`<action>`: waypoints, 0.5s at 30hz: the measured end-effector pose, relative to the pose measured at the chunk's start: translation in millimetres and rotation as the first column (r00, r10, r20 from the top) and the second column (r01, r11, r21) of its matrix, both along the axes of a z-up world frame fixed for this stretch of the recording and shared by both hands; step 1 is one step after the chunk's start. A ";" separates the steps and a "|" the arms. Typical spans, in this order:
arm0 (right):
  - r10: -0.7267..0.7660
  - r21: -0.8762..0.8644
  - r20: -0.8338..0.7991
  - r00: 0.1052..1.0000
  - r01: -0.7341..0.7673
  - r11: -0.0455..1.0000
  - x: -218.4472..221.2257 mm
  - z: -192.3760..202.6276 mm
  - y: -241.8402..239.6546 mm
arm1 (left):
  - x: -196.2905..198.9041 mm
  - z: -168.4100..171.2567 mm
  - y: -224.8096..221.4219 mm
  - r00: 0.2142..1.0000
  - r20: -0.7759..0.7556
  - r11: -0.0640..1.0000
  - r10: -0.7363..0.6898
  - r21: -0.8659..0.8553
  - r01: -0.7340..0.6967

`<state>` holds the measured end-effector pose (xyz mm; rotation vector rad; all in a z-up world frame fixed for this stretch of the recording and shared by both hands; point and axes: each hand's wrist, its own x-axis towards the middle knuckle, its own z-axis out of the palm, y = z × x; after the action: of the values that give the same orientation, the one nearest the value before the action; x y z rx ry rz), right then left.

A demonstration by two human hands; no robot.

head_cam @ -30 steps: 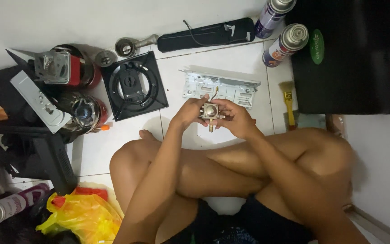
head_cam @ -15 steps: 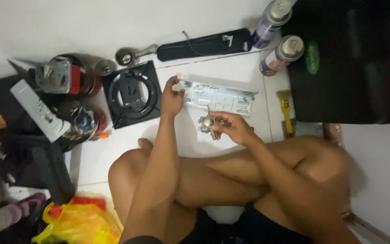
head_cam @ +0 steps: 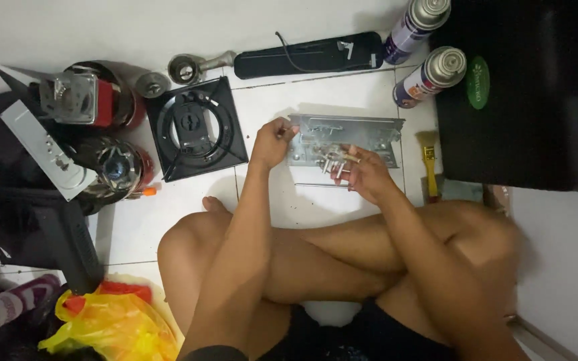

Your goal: Installing a gas stove control knob assembly by fastening the valve and fitting it into the bracket.

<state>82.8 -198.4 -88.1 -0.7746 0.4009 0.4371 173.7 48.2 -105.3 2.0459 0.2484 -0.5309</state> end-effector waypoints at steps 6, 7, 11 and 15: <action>-0.033 0.056 0.052 0.998 0.030 0.998 4.2 -12.1 -12.2 | -5.4 48.9 -14.8 1.000 0.002 0.979 0.026 -0.201 -0.025; -0.032 0.055 0.052 0.998 0.029 0.998 5.3 -8.3 -12.2 | -8.2 65.2 -17.9 1.000 0.001 0.979 0.027 -0.202 -0.026; -0.003 0.080 0.045 0.999 -0.001 0.997 6.8 2.3 -12.0 | -14.1 102.3 -28.4 0.999 0.004 0.961 -0.041 -0.274 0.040; 0.024 0.067 0.065 0.998 -0.029 0.997 6.9 2.9 -13.5 | -16.6 107.7 -34.6 0.993 -0.042 0.953 -0.110 -0.289 0.093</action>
<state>89.6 -211.9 -85.2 -0.7267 0.3150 0.4477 157.1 13.6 2.4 1.7687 0.0930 -0.6507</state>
